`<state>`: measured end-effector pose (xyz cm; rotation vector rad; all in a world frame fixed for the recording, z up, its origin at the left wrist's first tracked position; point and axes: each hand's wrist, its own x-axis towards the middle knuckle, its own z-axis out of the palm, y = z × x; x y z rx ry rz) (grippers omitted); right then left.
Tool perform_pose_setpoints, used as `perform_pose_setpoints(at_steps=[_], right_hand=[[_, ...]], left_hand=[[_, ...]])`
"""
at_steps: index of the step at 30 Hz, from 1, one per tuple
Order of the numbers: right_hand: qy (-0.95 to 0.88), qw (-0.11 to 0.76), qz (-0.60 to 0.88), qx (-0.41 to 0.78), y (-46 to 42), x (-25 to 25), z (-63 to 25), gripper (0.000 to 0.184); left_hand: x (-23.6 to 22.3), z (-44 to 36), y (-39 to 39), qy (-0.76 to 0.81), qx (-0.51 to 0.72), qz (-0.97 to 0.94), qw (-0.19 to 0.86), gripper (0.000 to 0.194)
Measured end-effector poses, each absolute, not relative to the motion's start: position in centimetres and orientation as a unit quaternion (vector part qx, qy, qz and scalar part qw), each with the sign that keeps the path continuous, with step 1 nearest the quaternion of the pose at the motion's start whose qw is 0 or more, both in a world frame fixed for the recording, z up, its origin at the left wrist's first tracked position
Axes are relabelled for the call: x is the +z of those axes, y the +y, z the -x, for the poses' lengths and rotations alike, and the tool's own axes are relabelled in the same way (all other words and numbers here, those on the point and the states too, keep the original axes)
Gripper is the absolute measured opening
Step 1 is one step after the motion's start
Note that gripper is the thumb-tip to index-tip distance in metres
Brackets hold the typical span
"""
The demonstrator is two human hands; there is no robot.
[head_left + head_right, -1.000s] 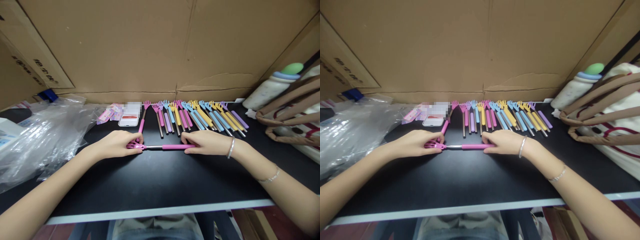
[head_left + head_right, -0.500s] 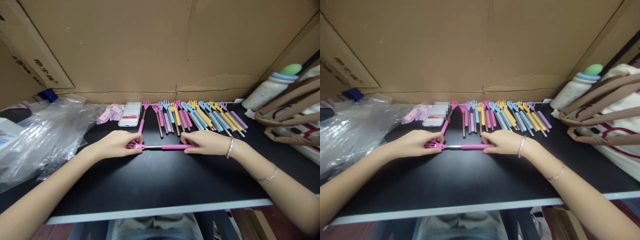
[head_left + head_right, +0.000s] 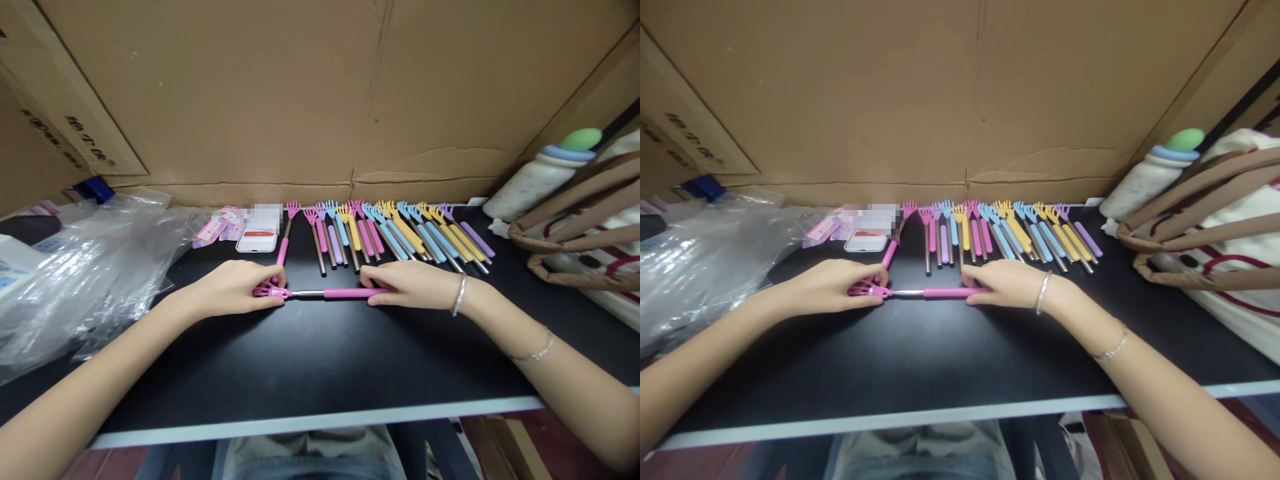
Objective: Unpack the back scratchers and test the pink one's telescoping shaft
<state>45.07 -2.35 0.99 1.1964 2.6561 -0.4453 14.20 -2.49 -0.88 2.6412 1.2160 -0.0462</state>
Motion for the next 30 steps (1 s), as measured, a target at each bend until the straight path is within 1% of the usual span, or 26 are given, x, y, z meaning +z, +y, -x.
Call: perform_pose_setpoints(at_steps=[30], right_hand=[[0.893,0.097,-0.413,-0.149,-2.34,0.94,-44.97,0.022]], left_hand=[[-0.82,-14.26,-2.56,0.416,-0.016,-0.902,0.114,0.028]])
